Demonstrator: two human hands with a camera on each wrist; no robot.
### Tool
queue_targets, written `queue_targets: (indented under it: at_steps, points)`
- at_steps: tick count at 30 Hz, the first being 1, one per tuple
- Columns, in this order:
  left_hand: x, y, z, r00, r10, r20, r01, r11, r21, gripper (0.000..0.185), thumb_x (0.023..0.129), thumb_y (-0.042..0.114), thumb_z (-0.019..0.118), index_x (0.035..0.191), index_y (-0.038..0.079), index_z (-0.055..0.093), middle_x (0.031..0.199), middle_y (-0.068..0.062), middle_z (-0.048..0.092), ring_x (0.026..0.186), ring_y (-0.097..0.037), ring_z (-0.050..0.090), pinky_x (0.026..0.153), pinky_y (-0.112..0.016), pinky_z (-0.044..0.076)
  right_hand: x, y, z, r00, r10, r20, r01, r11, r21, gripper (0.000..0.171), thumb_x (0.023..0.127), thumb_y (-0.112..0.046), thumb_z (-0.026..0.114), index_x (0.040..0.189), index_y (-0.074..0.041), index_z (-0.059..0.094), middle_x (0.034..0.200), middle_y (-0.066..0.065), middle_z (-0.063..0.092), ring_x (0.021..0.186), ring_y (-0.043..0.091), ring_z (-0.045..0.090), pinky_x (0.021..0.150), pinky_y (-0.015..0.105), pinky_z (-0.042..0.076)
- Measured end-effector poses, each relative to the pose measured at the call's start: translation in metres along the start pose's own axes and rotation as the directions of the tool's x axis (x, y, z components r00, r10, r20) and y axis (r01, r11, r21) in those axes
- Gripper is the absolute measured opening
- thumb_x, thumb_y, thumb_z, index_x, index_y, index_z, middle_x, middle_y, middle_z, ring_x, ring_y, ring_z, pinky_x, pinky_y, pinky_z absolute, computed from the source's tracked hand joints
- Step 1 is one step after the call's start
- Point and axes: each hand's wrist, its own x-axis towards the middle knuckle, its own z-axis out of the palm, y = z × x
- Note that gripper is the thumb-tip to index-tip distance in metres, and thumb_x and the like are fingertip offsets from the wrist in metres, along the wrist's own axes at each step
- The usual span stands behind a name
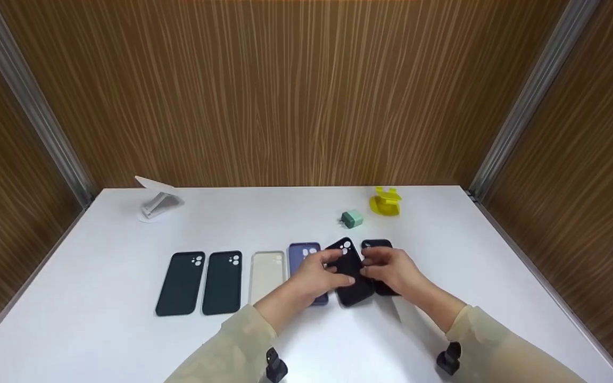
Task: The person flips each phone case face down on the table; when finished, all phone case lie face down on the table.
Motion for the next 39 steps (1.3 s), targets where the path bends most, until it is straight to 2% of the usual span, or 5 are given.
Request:
queue_targets:
  at_steps: [9,15,22,31,39]
  points:
    - [0.001,-0.004,-0.003,0.999,-0.054,0.002,0.054,0.999,0.003,0.08,0.079,-0.003,0.088,0.151,0.001,0.054,0.147,-0.024,0.057,0.14,-0.039,0.053,0.114,-0.043,0.046,0.001,-0.004,0.001,0.998,0.02,0.055,-0.025,0.996,0.091,0.054,0.094,-0.006,0.079,0.143,0.006,0.06,0.122,0.016,0.073,0.107,0.021,0.066,0.09,0.027,0.056]
    - [0.001,-0.008,-0.005,0.998,-0.048,0.03,0.049,0.998,-0.03,0.08,0.08,-0.005,0.086,0.152,0.001,0.053,0.153,-0.025,0.053,0.144,-0.039,0.05,0.116,-0.043,0.044,0.005,0.0,-0.001,0.993,-0.003,0.122,-0.013,0.991,0.134,0.058,0.095,-0.009,0.079,0.147,0.005,0.057,0.121,0.016,0.07,0.104,0.019,0.064,0.086,0.026,0.055]
    - [-0.001,-0.012,-0.008,0.996,-0.052,0.066,0.058,0.995,-0.082,0.083,0.08,-0.008,0.085,0.155,0.001,0.05,0.158,-0.028,0.046,0.147,-0.039,0.045,0.116,-0.042,0.042,0.006,0.005,-0.002,0.973,-0.018,0.228,-0.033,0.975,0.219,0.06,0.101,-0.014,0.074,0.153,0.005,0.049,0.125,0.013,0.07,0.102,0.018,0.065,0.087,0.032,0.056]
    - [-0.004,-0.009,-0.009,0.991,-0.056,0.124,0.068,0.993,-0.096,0.085,0.084,-0.004,0.086,0.159,0.004,0.046,0.161,-0.025,0.043,0.15,-0.037,0.043,0.114,-0.039,0.044,0.004,0.003,-0.005,0.956,-0.025,0.291,-0.038,0.977,0.21,0.06,0.106,-0.019,0.068,0.159,-0.002,0.046,0.137,0.02,0.066,0.105,0.02,0.067,0.088,0.034,0.053]
    - [-0.008,-0.008,-0.004,0.988,-0.058,0.142,0.078,0.987,-0.138,0.085,0.085,-0.004,0.085,0.159,0.005,0.045,0.16,-0.023,0.047,0.147,-0.036,0.047,0.109,-0.039,0.05,-0.001,0.001,-0.007,0.949,0.004,0.316,-0.073,0.975,0.208,0.062,0.105,-0.022,0.07,0.16,-0.006,0.047,0.129,0.017,0.067,0.097,0.021,0.064,0.083,0.032,0.054]
